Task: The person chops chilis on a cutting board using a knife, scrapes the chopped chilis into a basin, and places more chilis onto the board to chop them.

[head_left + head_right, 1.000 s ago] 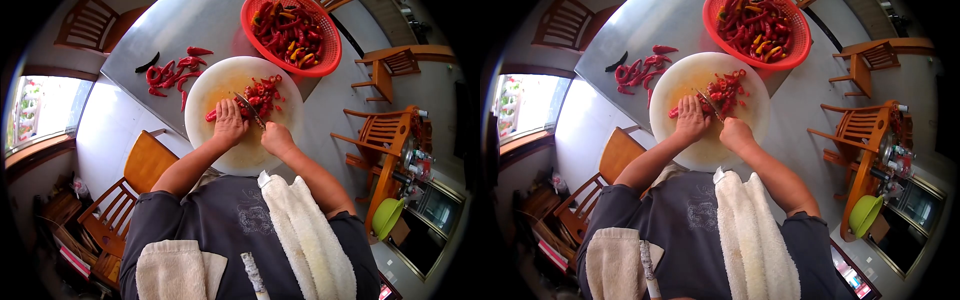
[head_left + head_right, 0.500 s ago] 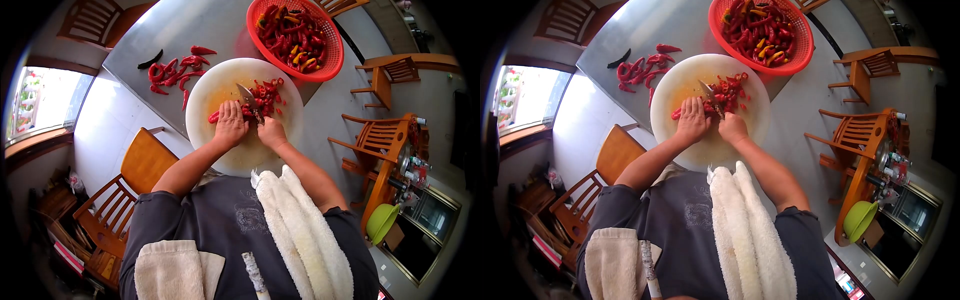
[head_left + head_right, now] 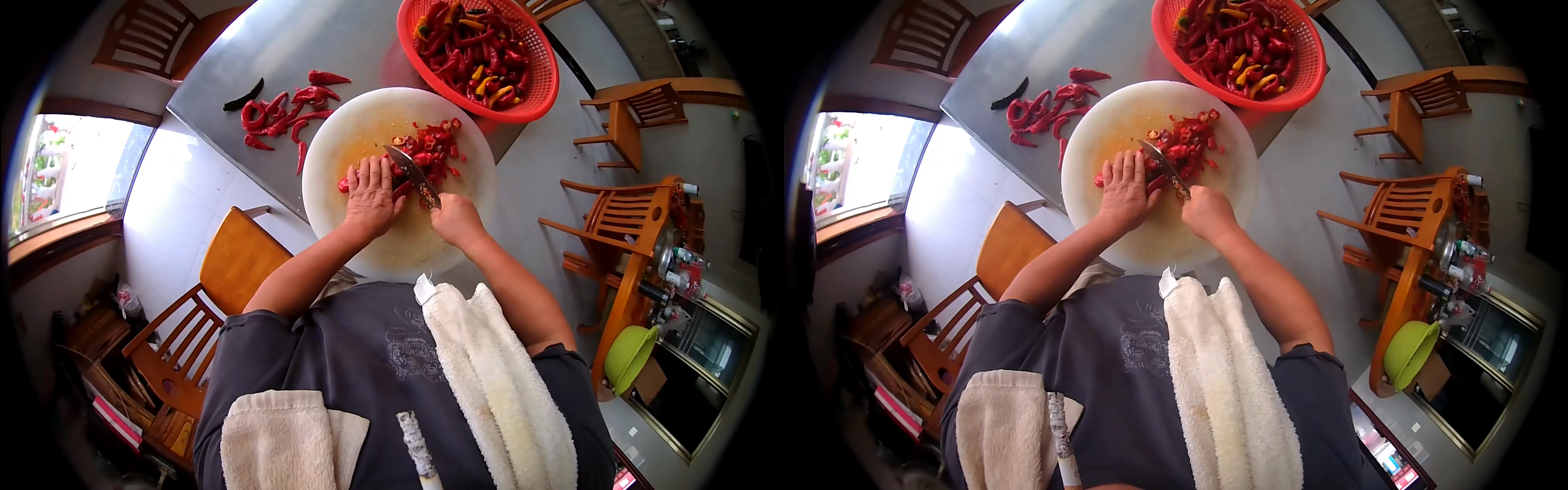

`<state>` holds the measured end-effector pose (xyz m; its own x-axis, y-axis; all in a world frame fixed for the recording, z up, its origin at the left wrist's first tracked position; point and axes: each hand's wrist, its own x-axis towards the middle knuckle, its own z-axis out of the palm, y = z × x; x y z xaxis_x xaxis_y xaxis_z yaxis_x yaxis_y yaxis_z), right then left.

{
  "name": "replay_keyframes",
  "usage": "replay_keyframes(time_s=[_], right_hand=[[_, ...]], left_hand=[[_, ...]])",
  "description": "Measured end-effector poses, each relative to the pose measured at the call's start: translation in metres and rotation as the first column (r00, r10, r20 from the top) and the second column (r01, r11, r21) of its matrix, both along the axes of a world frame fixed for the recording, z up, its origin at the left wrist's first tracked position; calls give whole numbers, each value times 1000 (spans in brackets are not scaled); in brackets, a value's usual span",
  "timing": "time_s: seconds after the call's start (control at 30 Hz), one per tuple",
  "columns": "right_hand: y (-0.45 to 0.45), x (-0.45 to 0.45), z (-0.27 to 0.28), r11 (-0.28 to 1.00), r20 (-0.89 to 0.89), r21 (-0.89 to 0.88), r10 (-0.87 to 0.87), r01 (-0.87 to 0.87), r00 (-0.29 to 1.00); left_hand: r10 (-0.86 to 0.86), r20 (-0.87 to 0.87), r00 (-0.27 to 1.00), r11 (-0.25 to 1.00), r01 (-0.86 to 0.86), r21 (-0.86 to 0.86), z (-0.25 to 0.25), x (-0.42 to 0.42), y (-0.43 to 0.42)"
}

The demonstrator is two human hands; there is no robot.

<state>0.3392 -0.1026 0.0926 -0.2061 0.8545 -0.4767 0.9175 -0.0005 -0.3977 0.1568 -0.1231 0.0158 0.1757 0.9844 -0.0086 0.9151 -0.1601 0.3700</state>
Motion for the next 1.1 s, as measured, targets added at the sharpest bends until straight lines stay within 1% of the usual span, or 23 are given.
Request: replay_keyframes(time_s=[0.1, 0.23, 0.33, 0.43, 0.5, 0.53, 0.63, 0.73, 0.83, 0.93, 1.03, 1.1], right_hand=[[-1, -4, -4, 999, 60, -6, 32, -32, 998], [4, -7, -1, 998, 77, -28, 65, -63, 995], [8, -20, 3, 996, 124, -61, 73, -66, 990], [12, -27, -25, 999, 87, -29, 44, -41, 995], [10, -26, -39, 999, 58, 35, 9, -11, 998], [7, -24, -44, 998, 43, 68, -10, 7, 999], [3, -13, -47, 990, -99, 88, -97, 106, 990], [-2, -6, -34, 981, -141, 93, -155, 169, 978], [-4, 2, -15, 981, -169, 90, -155, 172, 973], [-5, 6, -5, 994, -116, 77, -70, 79, 991], [-8, 1, 2, 1000, -21, -7, -7, 7, 1000], [-11, -1, -2, 1000, 8, -20, -1, 2, 1000]], left_hand=[[-24, -63, 998, 999, 22, -23, -8, 4, -1], [-36, -69, 997, 999, 35, -6, -13, 6, -1], [-56, -94, 994, 998, 57, 13, -16, 5, -1], [-65, -124, 990, 997, 69, 26, -20, 5, -1], [-71, -119, 990, 997, 75, 29, -20, 4, -1], [-72, -98, 993, 996, 76, 43, -22, 4, -2], [-76, -38, 996, 994, 79, 72, -18, 1, -1], [-67, 13, 998, 994, 66, 89, -11, -1, -2], [-54, 49, 997, 993, 48, 105, -12, 1, -3], [-35, 68, 997, 996, 29, 85, -16, 3, -5], [-26, 97, 995, 996, 18, 85, -16, 3, -5], [-11, 124, 992, 996, 0, 92, -15, 3, -5]])
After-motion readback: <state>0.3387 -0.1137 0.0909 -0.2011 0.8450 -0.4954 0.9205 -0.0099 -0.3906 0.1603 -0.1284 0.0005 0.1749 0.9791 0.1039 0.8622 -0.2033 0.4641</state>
